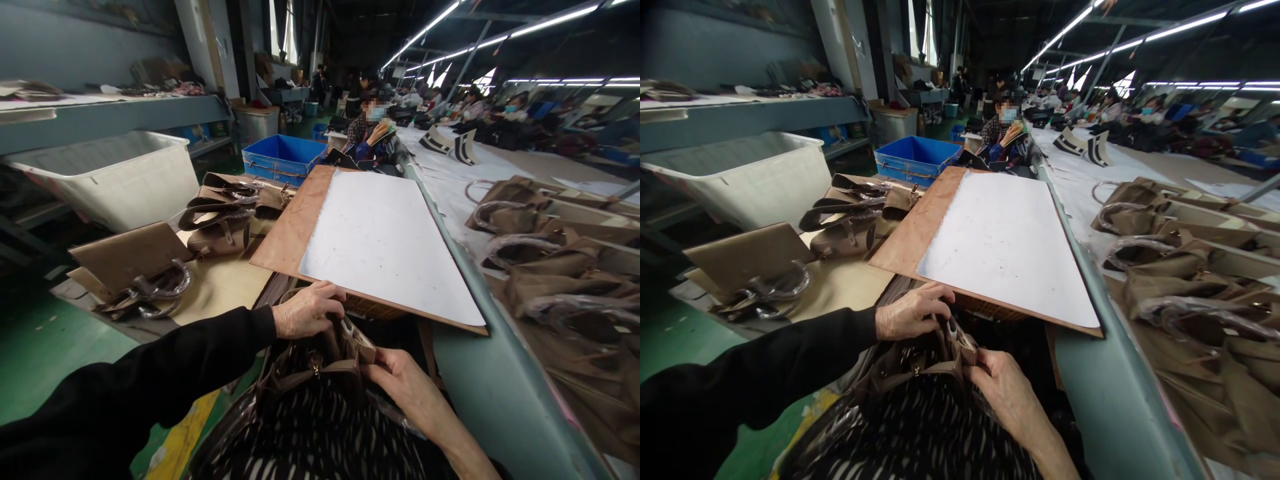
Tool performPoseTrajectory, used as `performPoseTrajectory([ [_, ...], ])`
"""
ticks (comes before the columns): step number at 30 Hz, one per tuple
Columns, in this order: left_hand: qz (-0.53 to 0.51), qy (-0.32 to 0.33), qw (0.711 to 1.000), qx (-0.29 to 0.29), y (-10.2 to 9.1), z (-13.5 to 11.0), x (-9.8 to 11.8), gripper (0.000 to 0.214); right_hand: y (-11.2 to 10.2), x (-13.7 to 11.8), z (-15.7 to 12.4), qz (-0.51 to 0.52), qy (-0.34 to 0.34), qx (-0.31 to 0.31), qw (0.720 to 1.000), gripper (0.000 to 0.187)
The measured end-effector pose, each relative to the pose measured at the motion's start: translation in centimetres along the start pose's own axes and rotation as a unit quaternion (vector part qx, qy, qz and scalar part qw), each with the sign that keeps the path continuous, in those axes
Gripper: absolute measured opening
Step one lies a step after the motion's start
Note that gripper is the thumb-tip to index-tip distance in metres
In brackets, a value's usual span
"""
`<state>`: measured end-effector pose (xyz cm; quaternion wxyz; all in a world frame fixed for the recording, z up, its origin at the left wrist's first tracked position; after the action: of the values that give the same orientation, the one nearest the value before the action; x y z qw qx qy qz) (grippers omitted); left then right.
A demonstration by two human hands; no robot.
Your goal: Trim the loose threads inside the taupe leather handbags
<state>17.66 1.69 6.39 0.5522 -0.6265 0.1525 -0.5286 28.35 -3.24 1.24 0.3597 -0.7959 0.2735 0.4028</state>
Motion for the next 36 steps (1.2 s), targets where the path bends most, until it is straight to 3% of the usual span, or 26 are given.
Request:
performPoseTrajectory([
  [4, 0.020, -0.005, 1.000, -0.019, 0.7, -0.1, 0.9, 0.007, 0.3, -0.4, -0.1, 0.050, -0.007, -0.026, 0.998, 0.029],
  [10, 0.033, -0.055, 0.998, 0.017, -0.4, -0.8, 2.7, 0.015, 0.2, 0.0, 0.0, 0.128, -0.007, -0.060, 0.990, 0.025],
  [15, 0.010, -0.091, 0.991, -0.102, 3.2, -0.4, 1.6, 0.012, 0.7, 2.3, 0.5, 0.189, 0.030, -0.042, 0.981, 0.020],
  [18, 0.027, -0.118, 0.983, -0.140, 4.4, -0.3, 0.5, 0.012, 1.0, 3.6, 0.5, 0.227, 0.063, -0.024, 0.972, 0.017],
  [21, 0.033, -0.090, 0.985, -0.142, 4.6, 0.1, 0.8, 0.012, 0.8, 4.4, 0.4, 0.237, 0.077, 0.000, 0.969, 0.016],
  [27, -0.005, 0.034, 0.994, -0.106, 4.1, 0.3, 3.4, 0.011, 0.6, 5.5, 0.9, 0.216, 0.096, -0.010, 0.972, 0.022],
  [36, -0.047, 0.012, 0.990, -0.129, 4.5, 0.7, 2.7, 0.023, 0.3, 4.4, 0.4, 0.227, 0.067, -0.009, 0.971, 0.018],
])
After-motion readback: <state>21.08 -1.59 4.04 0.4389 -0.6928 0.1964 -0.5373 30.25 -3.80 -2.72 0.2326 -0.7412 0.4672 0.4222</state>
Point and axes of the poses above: each hand's wrist, its own z-axis towards the middle knuckle, its own y-axis out of the palm, x = y × z, the point moved 10 cm from there along z, towards the middle knuckle, and after that the axes turned 8 degrees about -x, right-handed, at the moved point
